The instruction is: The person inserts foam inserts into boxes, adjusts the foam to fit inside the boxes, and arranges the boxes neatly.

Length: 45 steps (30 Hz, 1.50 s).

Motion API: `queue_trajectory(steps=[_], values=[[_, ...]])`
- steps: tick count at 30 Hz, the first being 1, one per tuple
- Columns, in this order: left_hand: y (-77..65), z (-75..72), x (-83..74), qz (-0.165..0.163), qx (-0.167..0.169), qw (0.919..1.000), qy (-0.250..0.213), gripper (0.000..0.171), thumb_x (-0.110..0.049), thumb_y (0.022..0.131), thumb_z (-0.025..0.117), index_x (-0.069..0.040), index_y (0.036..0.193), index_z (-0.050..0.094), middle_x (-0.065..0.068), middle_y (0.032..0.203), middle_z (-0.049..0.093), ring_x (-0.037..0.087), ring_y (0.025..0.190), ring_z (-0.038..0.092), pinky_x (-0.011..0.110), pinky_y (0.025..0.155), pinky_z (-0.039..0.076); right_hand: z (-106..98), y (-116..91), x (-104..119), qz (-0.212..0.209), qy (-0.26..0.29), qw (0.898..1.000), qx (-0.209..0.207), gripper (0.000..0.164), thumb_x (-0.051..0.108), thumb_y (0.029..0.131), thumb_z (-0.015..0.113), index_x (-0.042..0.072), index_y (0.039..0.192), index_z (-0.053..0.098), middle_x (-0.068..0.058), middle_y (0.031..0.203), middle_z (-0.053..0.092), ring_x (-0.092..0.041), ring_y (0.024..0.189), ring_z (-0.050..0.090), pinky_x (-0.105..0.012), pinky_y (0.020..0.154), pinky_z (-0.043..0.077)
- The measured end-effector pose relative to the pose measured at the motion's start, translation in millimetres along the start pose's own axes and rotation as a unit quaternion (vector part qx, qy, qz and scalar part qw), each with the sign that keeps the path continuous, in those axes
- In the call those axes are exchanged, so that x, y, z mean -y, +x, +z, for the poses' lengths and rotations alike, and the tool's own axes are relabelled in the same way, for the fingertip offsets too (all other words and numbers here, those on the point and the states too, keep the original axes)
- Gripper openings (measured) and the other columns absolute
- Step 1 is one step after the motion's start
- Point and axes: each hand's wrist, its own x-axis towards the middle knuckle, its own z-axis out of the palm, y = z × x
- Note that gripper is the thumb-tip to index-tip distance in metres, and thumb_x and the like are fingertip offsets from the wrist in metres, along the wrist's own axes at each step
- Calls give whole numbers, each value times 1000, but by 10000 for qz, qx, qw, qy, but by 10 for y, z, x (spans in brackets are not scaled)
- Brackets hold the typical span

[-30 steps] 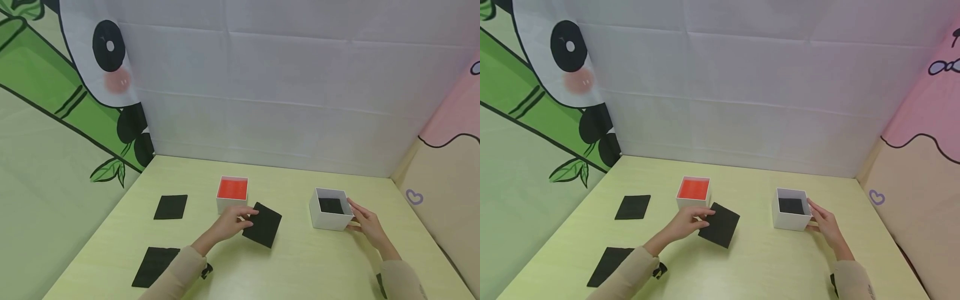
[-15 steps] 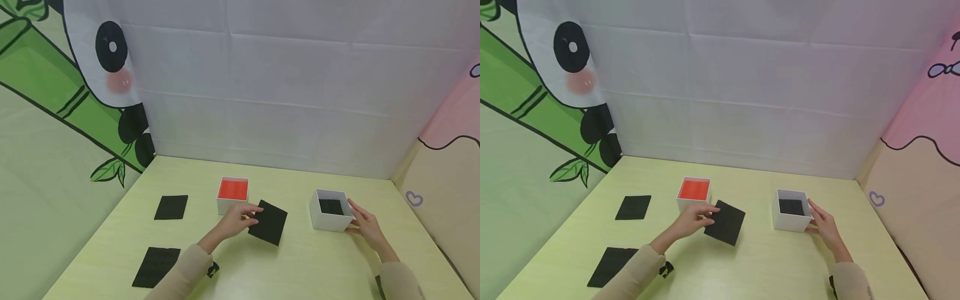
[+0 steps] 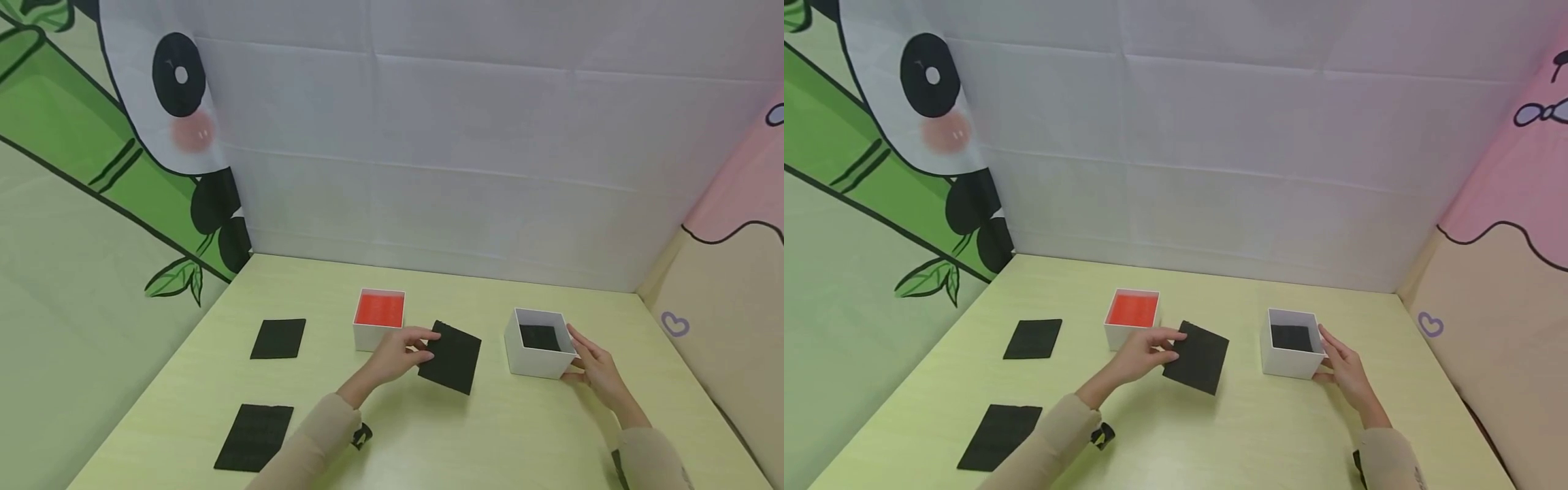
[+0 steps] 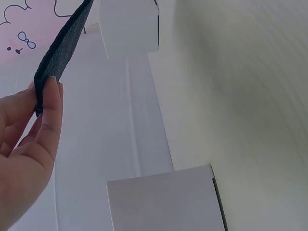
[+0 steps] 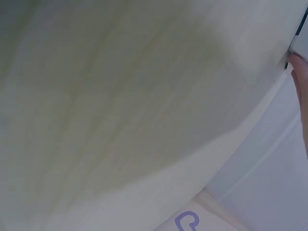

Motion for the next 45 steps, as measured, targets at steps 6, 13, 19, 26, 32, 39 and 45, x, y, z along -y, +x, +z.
queue_trajectory(steps=[6,13,19,26,32,39,45], values=[[125,72,-61,-173,-77,9997,-175,33,-2,80,65,-4,113,62,9,111,60,14,80,60,22,63,48,5,9,10,51,-117,9999,-49,49,19,97,38,7,140,19,23,109,49,-9,85,61,-39,65,50],[309,161,-116,-399,-123,9976,-549,34,-4,80,66,-6,114,62,6,106,62,11,76,59,21,58,45,-15,12,-10,14,-213,9997,-75,48,20,97,38,8,141,20,23,110,48,-8,85,61,-39,65,50],[531,282,-136,-611,-423,9917,-1045,34,-4,79,67,-7,113,63,7,85,65,13,65,60,23,50,40,-35,11,-25,-101,-164,9998,-30,46,17,98,36,9,141,21,22,111,48,-8,87,61,-38,65,50],[735,439,-171,-588,-463,9902,-1176,34,-1,78,66,-4,112,63,8,83,65,13,60,60,21,50,41,-30,2,-20,-74,-89,9999,-42,46,16,97,37,10,140,23,22,111,48,-8,86,61,-39,65,50],[882,511,-103,-812,-579,9895,-1045,33,0,78,66,-4,110,64,6,85,66,12,57,61,22,52,44,-19,8,-10,-50,-165,9999,2,47,17,97,37,8,140,20,21,112,46,-8,87,60,-39,66,49],[993,627,-37,-911,-518,9863,-1275,32,1,78,65,-1,111,63,9,88,65,13,58,62,27,58,50,-16,16,-8,-75,-198,9998,1,47,16,98,36,6,140,19,20,112,47,-8,87,60,-40,66,49],[1066,734,-67,-1038,-575,9842,-1311,32,1,78,65,-1,109,64,8,91,65,14,58,62,27,57,50,-4,16,1,-1,-207,9998,-40,48,18,97,37,7,140,19,22,110,47,-8,86,61,-40,66,50]])
